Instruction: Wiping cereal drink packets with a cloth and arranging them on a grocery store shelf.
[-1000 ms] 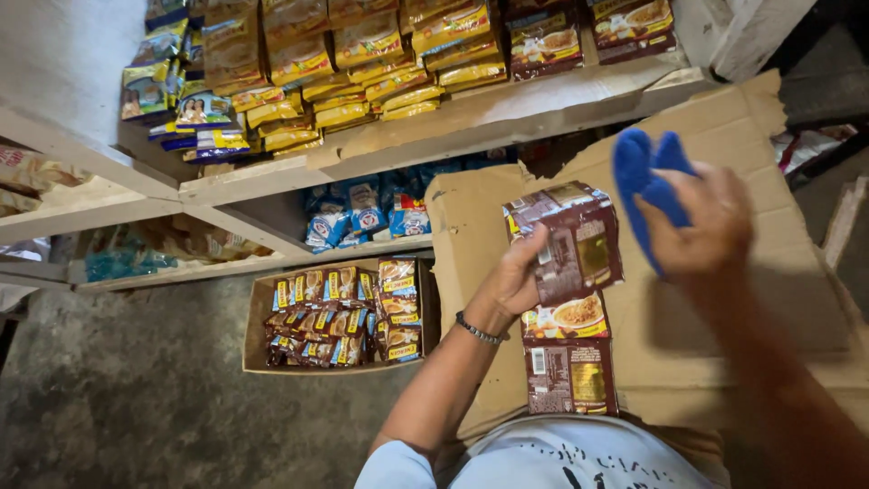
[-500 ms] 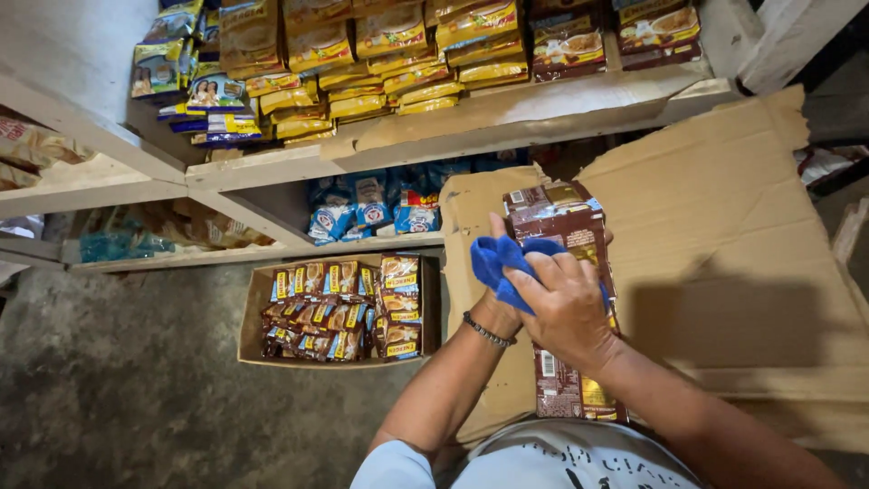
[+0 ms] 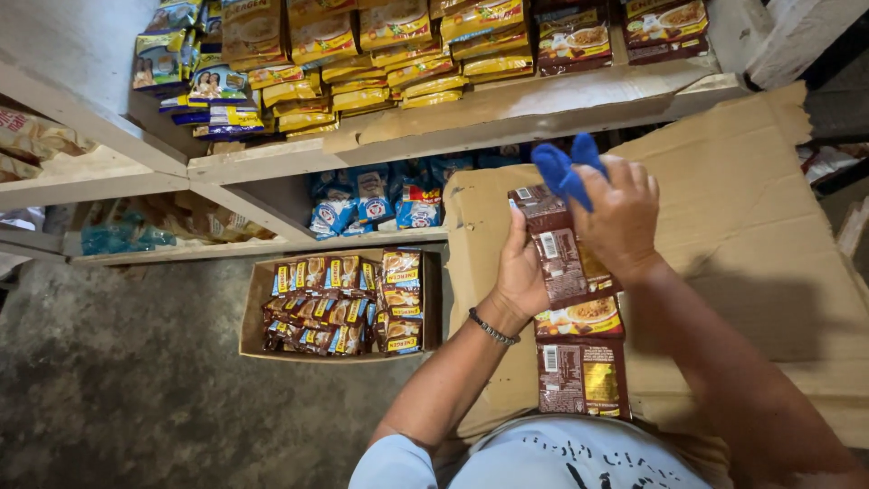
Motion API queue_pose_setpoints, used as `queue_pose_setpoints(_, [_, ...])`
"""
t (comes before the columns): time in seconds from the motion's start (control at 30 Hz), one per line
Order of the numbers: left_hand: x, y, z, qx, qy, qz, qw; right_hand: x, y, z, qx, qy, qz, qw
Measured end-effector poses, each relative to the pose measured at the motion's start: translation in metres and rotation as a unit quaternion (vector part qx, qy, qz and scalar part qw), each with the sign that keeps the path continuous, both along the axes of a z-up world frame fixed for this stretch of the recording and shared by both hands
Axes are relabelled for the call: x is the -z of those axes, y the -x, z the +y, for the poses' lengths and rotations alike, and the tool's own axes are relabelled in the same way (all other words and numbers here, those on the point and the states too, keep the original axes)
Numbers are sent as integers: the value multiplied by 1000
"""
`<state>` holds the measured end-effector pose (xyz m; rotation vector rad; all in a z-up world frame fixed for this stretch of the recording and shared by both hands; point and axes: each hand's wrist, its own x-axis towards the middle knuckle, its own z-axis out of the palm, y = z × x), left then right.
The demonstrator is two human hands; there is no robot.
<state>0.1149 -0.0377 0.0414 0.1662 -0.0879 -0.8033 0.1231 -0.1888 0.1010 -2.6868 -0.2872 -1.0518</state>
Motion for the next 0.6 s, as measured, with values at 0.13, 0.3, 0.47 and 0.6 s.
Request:
queue_pose_setpoints(0.13, [7,-1,-1,26,36,3,999,3,6,-1,0,-49,5,999])
queue_pose_setpoints(0.3, [24,-5,-1,-6,-35,6,999,-7,34,12,-27,-9,52,998])
queue_pose_setpoints(0.47, [44,-7,5,11,74,25,997,-22,81,42,-93,15,100,991])
queue_pose_setpoints(0.6, [-7,7,14,200,285,-117,930,-22,118,46,-206,-18,106,973])
